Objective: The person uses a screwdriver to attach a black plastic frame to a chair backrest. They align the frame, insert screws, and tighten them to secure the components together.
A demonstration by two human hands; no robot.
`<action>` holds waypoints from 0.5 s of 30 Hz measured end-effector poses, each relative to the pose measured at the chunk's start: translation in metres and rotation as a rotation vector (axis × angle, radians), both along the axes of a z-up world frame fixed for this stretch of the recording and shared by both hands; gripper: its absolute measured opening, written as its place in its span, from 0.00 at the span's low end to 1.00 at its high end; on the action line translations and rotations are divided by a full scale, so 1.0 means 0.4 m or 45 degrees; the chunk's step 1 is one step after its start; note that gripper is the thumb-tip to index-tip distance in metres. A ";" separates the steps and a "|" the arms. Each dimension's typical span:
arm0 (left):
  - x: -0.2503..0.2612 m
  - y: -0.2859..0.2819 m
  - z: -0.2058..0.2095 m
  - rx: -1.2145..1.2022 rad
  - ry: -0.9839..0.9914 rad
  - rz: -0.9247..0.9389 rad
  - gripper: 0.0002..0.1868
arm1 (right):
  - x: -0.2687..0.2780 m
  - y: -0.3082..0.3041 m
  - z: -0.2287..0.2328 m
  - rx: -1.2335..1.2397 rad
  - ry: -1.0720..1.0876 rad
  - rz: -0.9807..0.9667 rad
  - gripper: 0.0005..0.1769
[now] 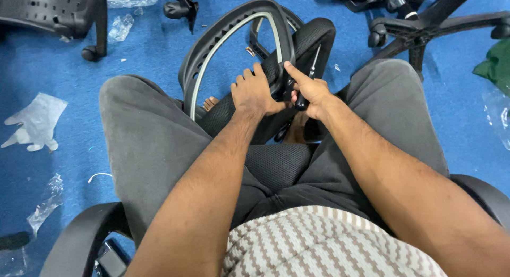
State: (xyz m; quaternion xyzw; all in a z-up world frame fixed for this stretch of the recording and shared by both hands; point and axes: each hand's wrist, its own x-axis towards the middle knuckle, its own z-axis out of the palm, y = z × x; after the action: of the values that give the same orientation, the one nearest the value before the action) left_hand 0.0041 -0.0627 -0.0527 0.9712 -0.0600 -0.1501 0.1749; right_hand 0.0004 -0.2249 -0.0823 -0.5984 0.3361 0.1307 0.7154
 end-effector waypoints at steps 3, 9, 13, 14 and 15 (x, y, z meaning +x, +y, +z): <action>0.010 -0.035 -0.022 0.133 0.017 0.068 0.64 | 0.008 -0.038 -0.011 0.277 -0.002 -0.004 0.27; 0.072 -0.021 -0.055 0.147 -0.058 0.068 0.55 | 0.004 -0.086 -0.074 -0.007 0.063 0.167 0.14; 0.075 -0.015 -0.042 0.182 -0.038 0.024 0.58 | -0.020 -0.120 -0.060 -0.354 0.131 0.301 0.17; 0.073 -0.014 -0.039 0.178 -0.030 0.029 0.58 | -0.022 -0.135 -0.037 -0.428 0.092 0.390 0.17; 0.065 -0.010 -0.038 0.177 -0.016 0.042 0.59 | -0.029 -0.144 -0.013 -0.500 0.056 0.488 0.18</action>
State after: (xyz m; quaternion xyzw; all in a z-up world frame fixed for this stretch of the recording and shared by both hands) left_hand 0.0301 -0.0668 -0.0677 0.9828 -0.0345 -0.1450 0.1093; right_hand -0.0112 -0.2824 -0.0874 -0.7753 0.2513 0.2090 0.5404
